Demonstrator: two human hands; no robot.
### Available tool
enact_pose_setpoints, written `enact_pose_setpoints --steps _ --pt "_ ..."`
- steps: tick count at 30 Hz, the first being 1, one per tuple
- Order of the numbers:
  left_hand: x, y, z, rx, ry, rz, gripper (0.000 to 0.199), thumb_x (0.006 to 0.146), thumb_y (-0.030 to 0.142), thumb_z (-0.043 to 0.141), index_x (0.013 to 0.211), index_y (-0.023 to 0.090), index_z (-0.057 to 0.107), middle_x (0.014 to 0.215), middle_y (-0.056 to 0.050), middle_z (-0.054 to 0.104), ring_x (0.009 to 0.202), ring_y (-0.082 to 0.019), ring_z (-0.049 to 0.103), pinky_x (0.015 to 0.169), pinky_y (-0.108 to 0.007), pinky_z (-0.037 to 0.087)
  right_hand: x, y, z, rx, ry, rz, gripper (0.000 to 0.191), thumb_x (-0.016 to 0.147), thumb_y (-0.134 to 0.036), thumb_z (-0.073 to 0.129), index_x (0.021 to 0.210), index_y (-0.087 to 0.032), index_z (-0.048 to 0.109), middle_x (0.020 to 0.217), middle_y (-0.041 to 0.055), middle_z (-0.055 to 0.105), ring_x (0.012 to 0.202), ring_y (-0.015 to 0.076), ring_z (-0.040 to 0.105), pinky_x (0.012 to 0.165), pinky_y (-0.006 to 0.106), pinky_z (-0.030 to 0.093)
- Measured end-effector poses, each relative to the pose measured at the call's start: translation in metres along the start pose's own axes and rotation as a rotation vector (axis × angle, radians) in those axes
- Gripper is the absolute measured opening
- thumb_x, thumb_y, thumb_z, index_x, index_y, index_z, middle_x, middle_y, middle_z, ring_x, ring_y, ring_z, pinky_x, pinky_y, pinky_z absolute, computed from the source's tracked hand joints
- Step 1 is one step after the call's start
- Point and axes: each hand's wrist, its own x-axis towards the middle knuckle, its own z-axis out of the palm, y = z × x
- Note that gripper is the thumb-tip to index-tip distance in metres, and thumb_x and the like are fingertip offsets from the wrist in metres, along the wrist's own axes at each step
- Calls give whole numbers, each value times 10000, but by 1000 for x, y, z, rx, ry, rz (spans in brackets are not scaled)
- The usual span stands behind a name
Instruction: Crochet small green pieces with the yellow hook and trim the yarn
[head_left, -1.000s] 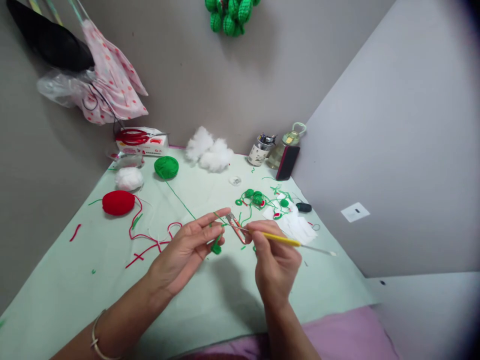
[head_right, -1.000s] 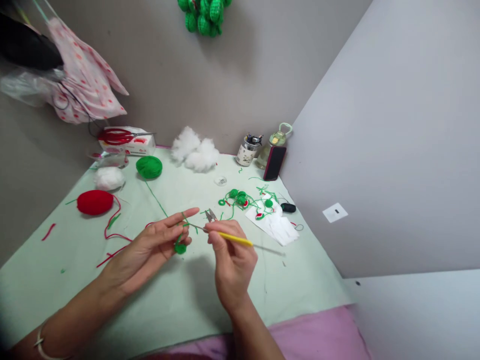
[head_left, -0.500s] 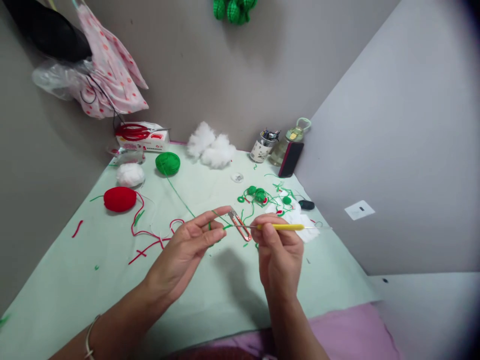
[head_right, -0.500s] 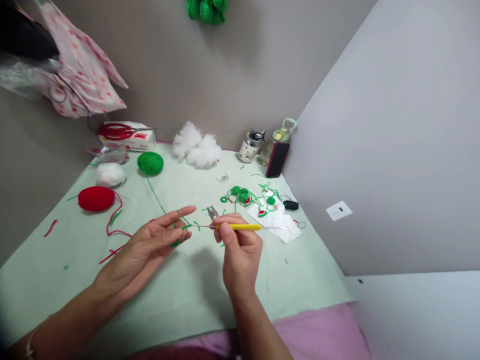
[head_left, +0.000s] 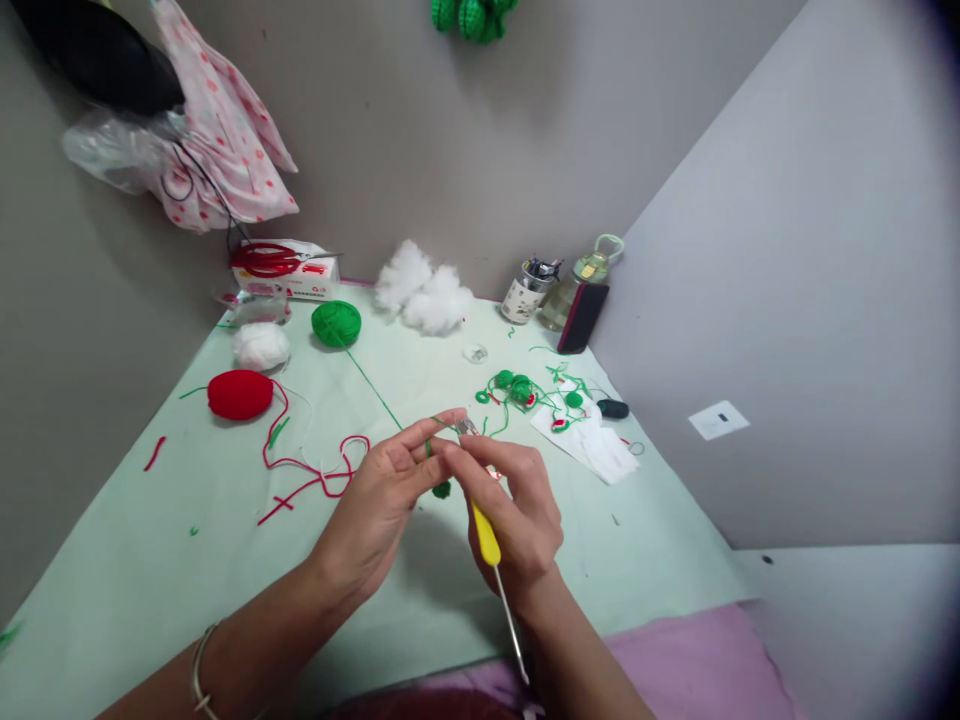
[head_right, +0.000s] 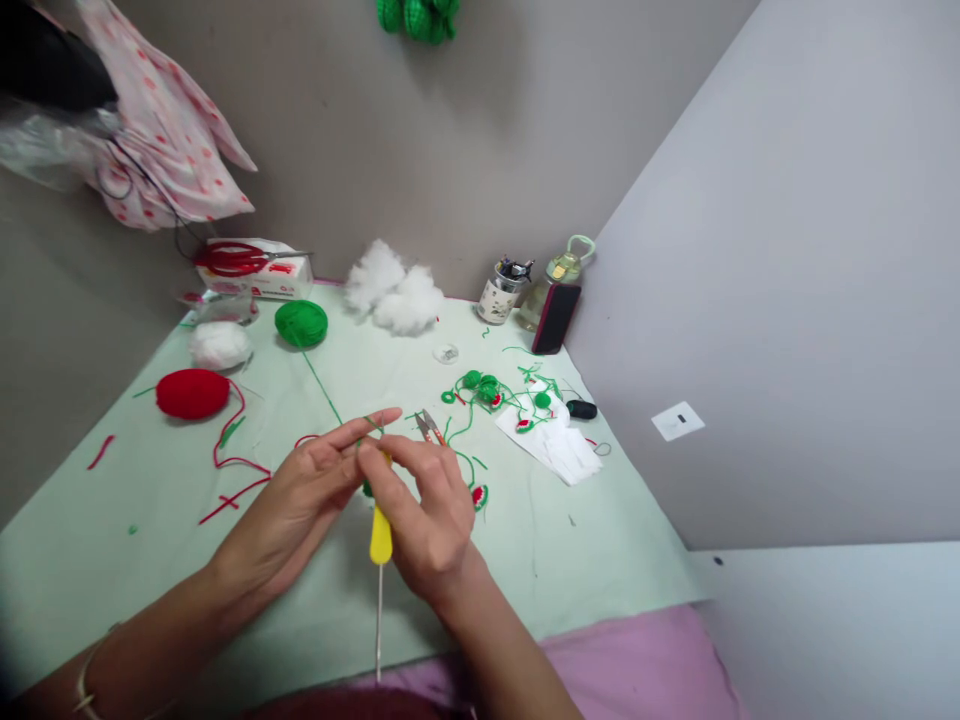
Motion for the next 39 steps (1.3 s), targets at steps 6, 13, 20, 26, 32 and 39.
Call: enact_pose_setpoints --steps 6,13,20,26,32,39 --pt "0 4 -5 -33 12 -42 392 805 281 832 1188 214 773 897 -12 695 863 -127 590 881 -255 436 9 2 -13 389 94 397 218 970 -129 585 1009 -257 757 832 15 702 709 143 636 621 297 531" --pt "-3 -7 2 -14 33 76 517 822 275 834 1319 297 692 874 25 684 928 -129 616 946 -261 439 0 -2 -4 73 12 114 378 908 -67 649 1168 -322 752 1033 48 730 927 187 679 767 351 560" --pt "-2 5 -5 20 -14 -12 392 830 275 810 1216 237 762 916 -9 717 887 -120 619 863 -227 448 8 3 -12 589 133 533 182 970 -203 620 965 -281 785 855 3 702 695 124 596 634 287 493" --pt "3 4 -7 197 -105 63 485 788 207 834 1253 294 726 832 40 690 785 -106 644 768 -233 475 14 8 -8 693 75 728 96 905 -314 733 920 -258 810 896 19 756 773 133 646 708 272 528" --pt "8 -2 -19 394 -131 70 421 822 221 763 1242 232 734 907 -8 746 885 -189 739 812 -301 518 22 26 -8 1172 256 1150 262 682 -368 926 850 -234 777 812 -36 743 742 73 694 756 178 594" --pt "10 -8 -25 524 -168 2 662 781 242 795 1417 254 612 926 -15 736 833 -205 736 717 -307 523 14 35 0 1222 265 1258 285 663 -352 938 855 -239 759 805 -42 750 744 72 718 739 171 618"
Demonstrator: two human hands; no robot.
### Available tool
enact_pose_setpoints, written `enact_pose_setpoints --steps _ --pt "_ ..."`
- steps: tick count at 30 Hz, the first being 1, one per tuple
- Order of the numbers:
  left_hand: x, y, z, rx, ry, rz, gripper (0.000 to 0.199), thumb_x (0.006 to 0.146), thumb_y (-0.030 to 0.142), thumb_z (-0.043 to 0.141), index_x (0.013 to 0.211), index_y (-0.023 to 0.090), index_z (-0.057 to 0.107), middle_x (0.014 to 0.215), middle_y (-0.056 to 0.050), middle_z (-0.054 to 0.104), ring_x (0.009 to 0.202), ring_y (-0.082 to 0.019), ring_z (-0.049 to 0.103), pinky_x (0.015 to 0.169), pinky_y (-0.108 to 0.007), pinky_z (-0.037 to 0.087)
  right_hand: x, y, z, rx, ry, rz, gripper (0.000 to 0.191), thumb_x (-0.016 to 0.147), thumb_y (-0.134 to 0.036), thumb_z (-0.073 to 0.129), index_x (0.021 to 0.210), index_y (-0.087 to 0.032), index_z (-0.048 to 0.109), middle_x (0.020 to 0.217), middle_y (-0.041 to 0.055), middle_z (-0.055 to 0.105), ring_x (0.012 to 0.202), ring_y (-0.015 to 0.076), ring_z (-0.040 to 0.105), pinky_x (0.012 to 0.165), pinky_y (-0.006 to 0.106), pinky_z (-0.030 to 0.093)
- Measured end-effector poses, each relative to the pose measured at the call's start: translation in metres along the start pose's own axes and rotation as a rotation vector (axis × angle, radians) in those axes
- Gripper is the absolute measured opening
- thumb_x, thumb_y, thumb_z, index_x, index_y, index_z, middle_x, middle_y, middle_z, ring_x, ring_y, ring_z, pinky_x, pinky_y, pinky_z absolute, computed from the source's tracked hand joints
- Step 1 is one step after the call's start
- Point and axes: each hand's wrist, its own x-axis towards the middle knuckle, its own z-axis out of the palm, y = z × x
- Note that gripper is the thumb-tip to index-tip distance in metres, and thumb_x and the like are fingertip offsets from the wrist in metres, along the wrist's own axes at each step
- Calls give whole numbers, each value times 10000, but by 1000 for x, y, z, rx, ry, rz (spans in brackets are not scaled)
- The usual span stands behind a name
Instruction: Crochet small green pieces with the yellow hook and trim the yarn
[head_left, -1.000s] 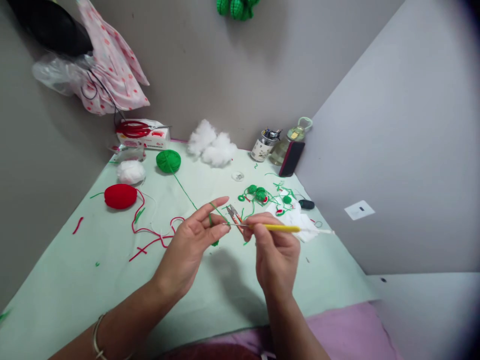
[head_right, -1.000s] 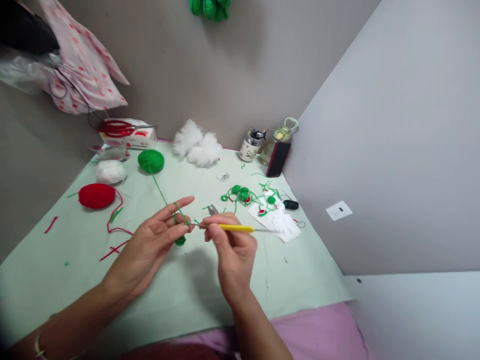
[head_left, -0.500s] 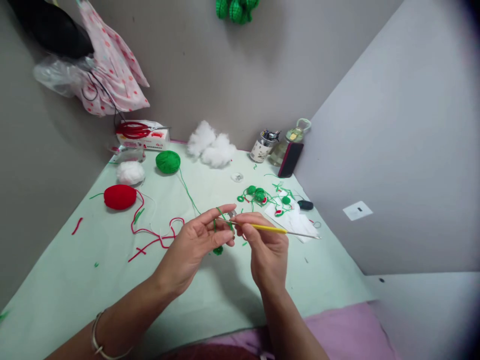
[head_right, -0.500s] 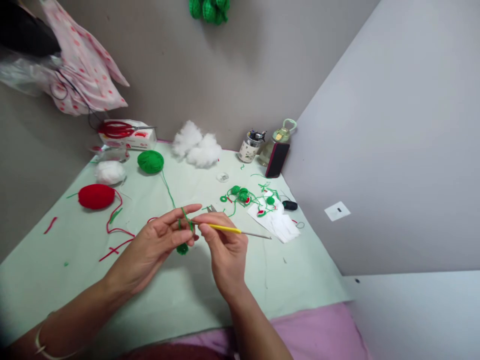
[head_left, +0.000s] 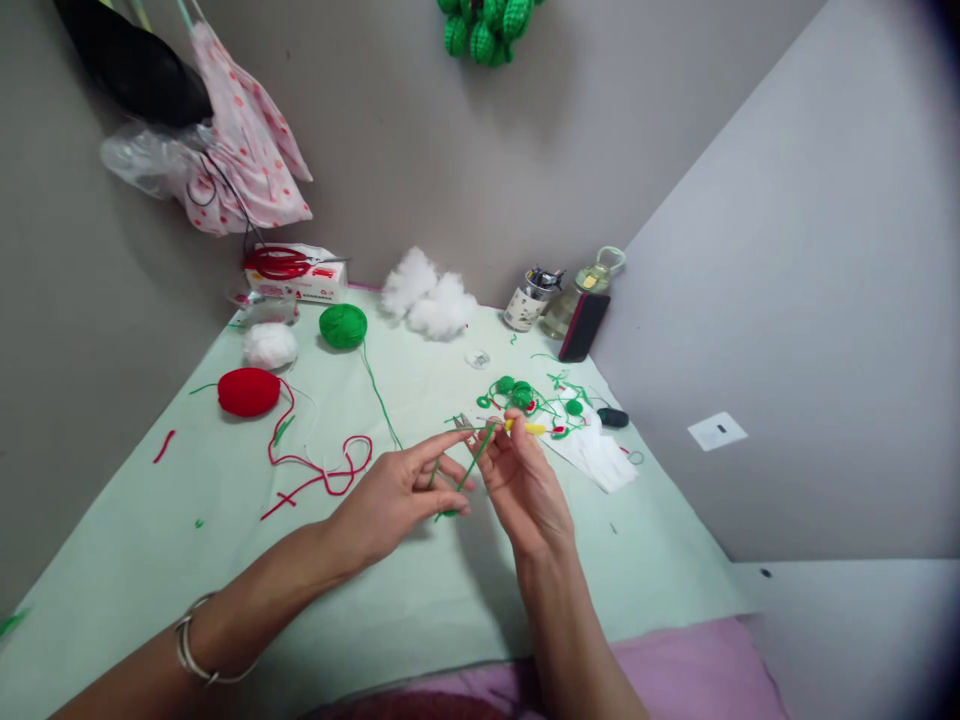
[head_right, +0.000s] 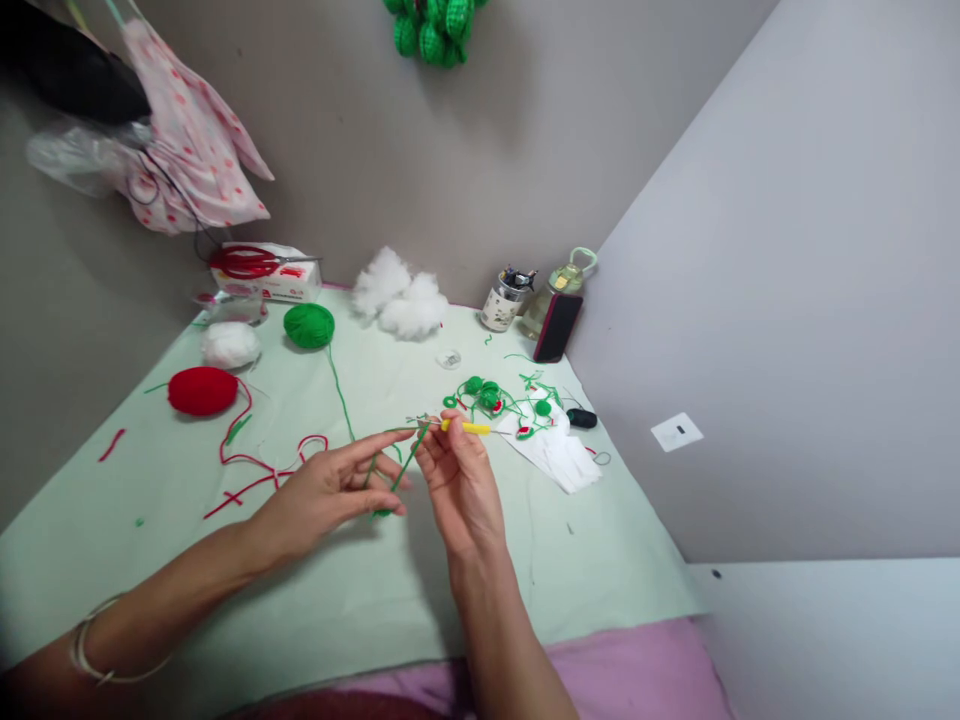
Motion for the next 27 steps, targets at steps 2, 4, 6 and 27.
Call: enact_pose_setpoints --steps 2,4,6,27 --pt "1 4 -1 57 52 24 656 756 267 832 1384 249 642 1017 -39 751 980 -237 721 822 -335 531 -2 -1 1 -62 -4 -64 292 666 -376 934 857 -233 765 806 -36 745 729 73 710 724 172 612" --pt "1 9 -1 86 117 71 607 760 305 846 1340 252 676 1102 -53 759 1145 -262 669 972 -365 491 -5 -3 3 -139 -10 -165 265 706 -387 907 859 -220 771 828 -26 739 724 69 698 731 174 602" --pt "2 14 2 47 166 107 524 798 349 826 1299 261 702 1159 -56 758 1214 -266 634 1040 -376 453 -9 -4 4 -219 -29 -277 211 769 -383 861 865 -216 776 855 -17 737 735 71 690 758 189 593" --pt "-5 22 21 -525 151 -5 403 816 252 822 1214 225 768 818 5 673 819 -117 591 838 -243 447 -37 -4 4 -732 -118 -801 176 980 -214 583 971 -242 757 831 30 706 712 158 640 658 332 541"
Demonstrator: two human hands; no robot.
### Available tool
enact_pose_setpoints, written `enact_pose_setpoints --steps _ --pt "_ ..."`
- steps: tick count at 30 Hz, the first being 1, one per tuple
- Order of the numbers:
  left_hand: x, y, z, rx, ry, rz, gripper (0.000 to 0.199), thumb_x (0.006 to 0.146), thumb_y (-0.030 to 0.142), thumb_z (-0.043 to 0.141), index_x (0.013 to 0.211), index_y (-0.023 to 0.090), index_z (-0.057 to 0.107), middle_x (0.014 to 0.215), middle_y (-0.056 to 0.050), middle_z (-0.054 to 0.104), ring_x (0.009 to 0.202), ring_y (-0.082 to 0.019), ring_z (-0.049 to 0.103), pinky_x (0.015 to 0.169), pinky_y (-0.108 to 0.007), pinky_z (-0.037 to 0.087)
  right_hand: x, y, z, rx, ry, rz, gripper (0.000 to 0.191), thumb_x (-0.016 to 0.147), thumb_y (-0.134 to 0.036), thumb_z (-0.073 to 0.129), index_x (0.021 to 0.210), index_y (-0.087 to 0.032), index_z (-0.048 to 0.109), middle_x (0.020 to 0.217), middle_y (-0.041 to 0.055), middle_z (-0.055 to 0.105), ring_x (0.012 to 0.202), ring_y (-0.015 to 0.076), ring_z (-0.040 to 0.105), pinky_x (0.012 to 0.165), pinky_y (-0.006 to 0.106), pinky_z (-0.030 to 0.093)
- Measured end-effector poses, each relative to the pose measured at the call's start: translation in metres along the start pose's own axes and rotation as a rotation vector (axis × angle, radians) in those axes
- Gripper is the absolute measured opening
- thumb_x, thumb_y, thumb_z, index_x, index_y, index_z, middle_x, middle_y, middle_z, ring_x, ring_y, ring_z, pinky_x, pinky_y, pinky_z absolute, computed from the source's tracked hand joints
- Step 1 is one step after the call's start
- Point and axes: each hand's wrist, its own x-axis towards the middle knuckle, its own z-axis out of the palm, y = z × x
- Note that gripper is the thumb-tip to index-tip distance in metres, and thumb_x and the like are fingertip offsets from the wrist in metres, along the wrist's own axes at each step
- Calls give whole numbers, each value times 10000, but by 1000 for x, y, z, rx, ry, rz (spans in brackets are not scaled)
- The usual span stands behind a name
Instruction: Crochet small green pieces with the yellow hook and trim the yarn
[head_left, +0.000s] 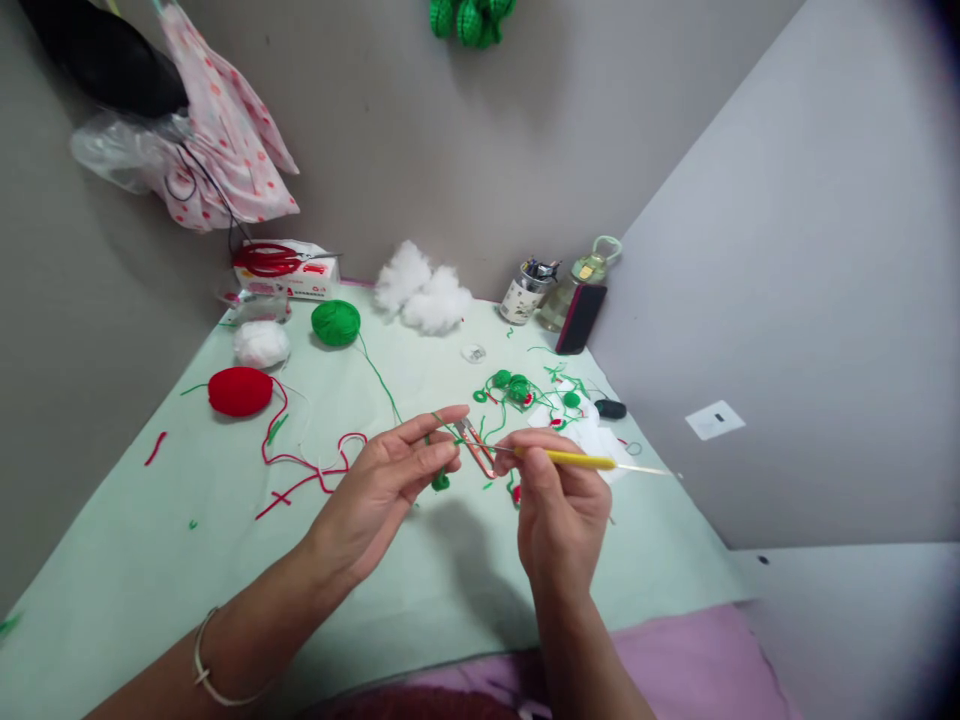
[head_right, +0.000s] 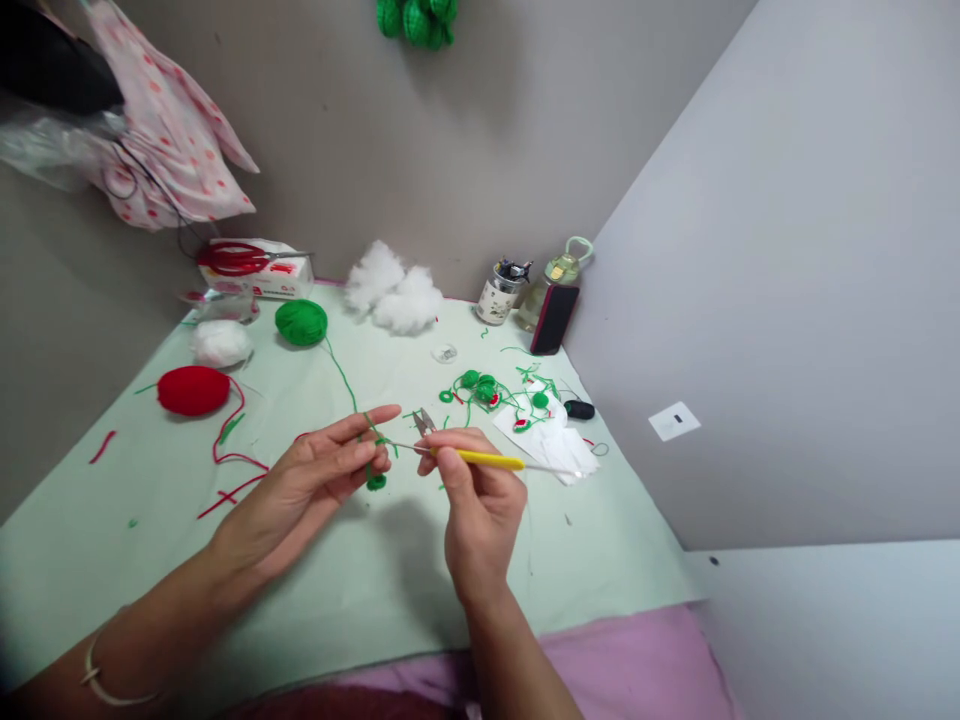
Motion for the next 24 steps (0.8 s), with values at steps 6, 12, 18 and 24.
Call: enact_pose_setpoints --steps 6,12,18,24 --pt "1 -2 1 189 -11 102 519 785 271 845 1286 316 718 816 39 689 800 -134 611 863 -291 456 2 0 7 32 -75 79 116 935 -281 674 932 -257 787 899 42 760 786 172 646 710 336 548" --pt "5 -8 -13 602 -56 163 455 797 249 802 1247 290 755 790 26 700 841 -178 623 994 -362 416 19 9 -6 370 67 351 155 847 -399 777 874 -249 752 886 11 728 739 117 651 724 278 581" --pt "7 -11 -17 615 -215 61 563 772 209 788 1325 282 711 806 3 707 768 -182 627 803 -331 489 27 20 -12 556 11 633 259 785 -428 837 925 -243 721 715 -67 598 495 37 406 681 247 617" --pt "28 28 -33 649 -365 92 213 890 413 700 914 261 848 1110 -92 774 999 -261 693 893 -369 528 34 17 -31 632 -213 673 194 826 -389 806 857 -229 700 740 -47 632 434 18 133 333 97 333"
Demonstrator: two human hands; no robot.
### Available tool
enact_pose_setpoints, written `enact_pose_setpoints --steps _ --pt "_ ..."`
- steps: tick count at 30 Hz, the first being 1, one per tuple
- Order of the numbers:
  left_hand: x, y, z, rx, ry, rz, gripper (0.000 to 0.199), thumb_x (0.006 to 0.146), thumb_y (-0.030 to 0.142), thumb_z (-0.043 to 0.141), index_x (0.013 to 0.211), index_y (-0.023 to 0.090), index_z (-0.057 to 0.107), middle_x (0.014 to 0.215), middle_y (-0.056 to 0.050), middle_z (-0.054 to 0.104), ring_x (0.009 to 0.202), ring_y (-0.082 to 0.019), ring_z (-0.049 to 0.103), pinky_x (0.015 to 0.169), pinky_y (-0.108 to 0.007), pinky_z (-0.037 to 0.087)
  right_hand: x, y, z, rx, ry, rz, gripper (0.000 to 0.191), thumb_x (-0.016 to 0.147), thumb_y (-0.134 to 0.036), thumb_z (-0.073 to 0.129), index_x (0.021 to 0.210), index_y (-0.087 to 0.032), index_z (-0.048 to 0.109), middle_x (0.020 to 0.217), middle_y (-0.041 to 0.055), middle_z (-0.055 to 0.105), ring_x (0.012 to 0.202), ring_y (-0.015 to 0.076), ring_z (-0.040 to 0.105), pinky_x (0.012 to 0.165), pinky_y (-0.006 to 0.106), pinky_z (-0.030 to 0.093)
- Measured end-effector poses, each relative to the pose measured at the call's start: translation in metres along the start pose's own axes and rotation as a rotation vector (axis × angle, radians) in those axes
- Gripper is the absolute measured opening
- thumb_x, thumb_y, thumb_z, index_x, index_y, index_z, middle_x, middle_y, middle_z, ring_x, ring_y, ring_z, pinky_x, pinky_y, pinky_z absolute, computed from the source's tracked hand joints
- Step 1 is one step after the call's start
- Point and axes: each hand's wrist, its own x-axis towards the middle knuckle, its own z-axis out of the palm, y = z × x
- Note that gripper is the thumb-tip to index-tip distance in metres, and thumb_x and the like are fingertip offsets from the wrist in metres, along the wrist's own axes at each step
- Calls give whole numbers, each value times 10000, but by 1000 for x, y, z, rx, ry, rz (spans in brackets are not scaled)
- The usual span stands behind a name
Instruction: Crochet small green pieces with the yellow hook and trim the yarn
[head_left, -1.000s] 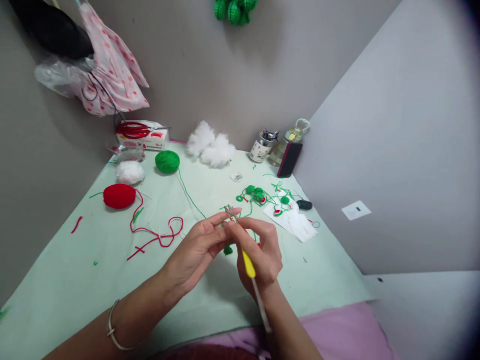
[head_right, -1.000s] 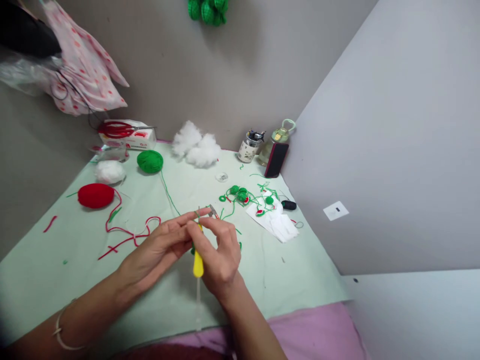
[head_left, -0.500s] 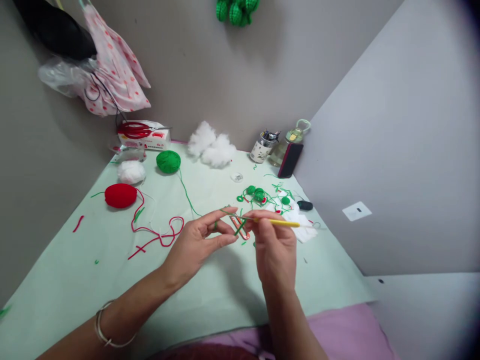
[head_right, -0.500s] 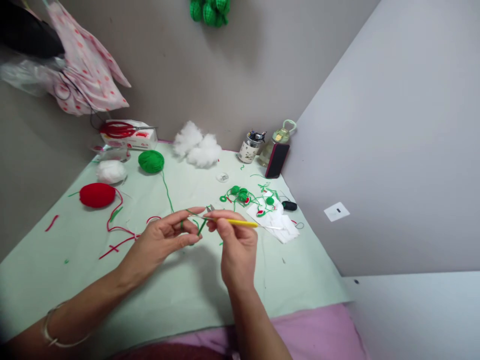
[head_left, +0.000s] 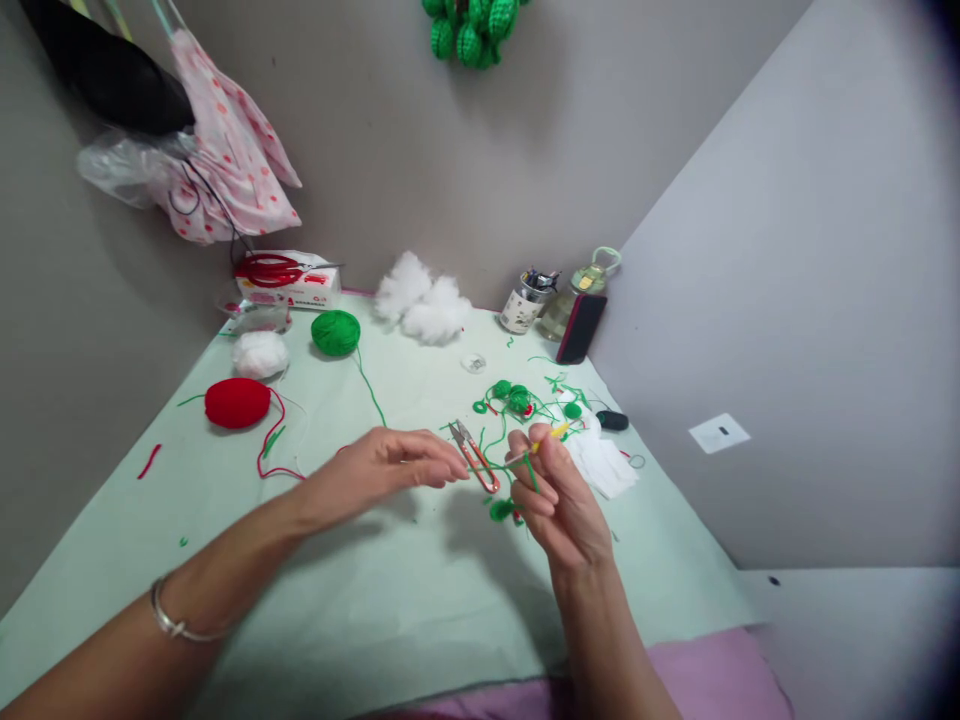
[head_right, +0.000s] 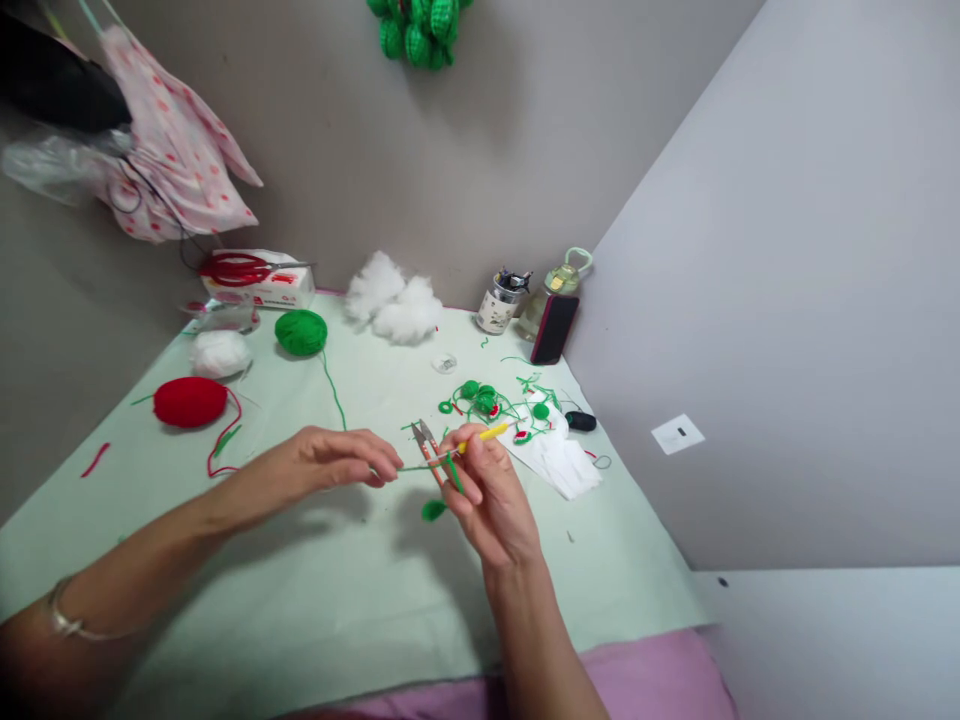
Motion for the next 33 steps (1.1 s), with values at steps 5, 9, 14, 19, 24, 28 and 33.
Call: enact_pose_setpoints --steps 5,9,14,19,24,28,33 --pt "55 -5 -30 482 283 49 359 964 487 556 1012 227 800 1160 -95 754 997 -250 676 816 -339 534 4 -17 -12 33 -203 -28 112 898 -343 733 863 -240 707 753 -51 651 405 1 86 288 69 219" --pt "115 -31 -17 696 242 17 166 893 320 680 955 203 781 1057 -73 737 991 -253 667 935 -380 501 9 -14 -17 31 -210 -26 124 911 -349 720 858 -237 709 757 -47 659 402 -7 118 321 66 309" --pt "158 -59 5 829 168 -66 335 969 351 647 1256 178 641 1288 -113 653 1097 -256 660 933 -477 567 11 -5 -25 61 -127 -9 144 911 -346 718 840 -221 710 749 -36 653 409 -7 149 346 74 350" --pt "170 -70 7 775 199 -116 364 982 351 632 1305 185 613 1330 -119 631 1107 -257 659 922 -478 578 12 -5 -32 79 -55 42 154 890 -354 742 821 -217 726 738 -23 666 414 -7 194 358 77 370" --pt "153 -58 10 502 219 -88 155 885 311 714 935 166 692 891 -34 714 835 -194 685 786 -344 574 14 -7 -28 6 119 -80 152 856 -355 776 816 -210 753 730 -17 665 406 -11 292 369 87 414" --pt "109 -31 14 277 227 -59 270 874 410 675 1014 179 671 766 17 663 658 -150 660 685 -303 548 12 -7 -20 -121 336 -316 123 863 -339 770 843 -218 774 807 2 698 459 3 409 410 105 468" --pt "56 -7 21 -27 315 -62 240 799 390 785 914 195 707 685 46 645 616 -116 633 676 -260 482 -1 1 -3 -417 309 -492 139 961 -268 652 932 -242 785 891 19 703 515 35 512 456 180 521"
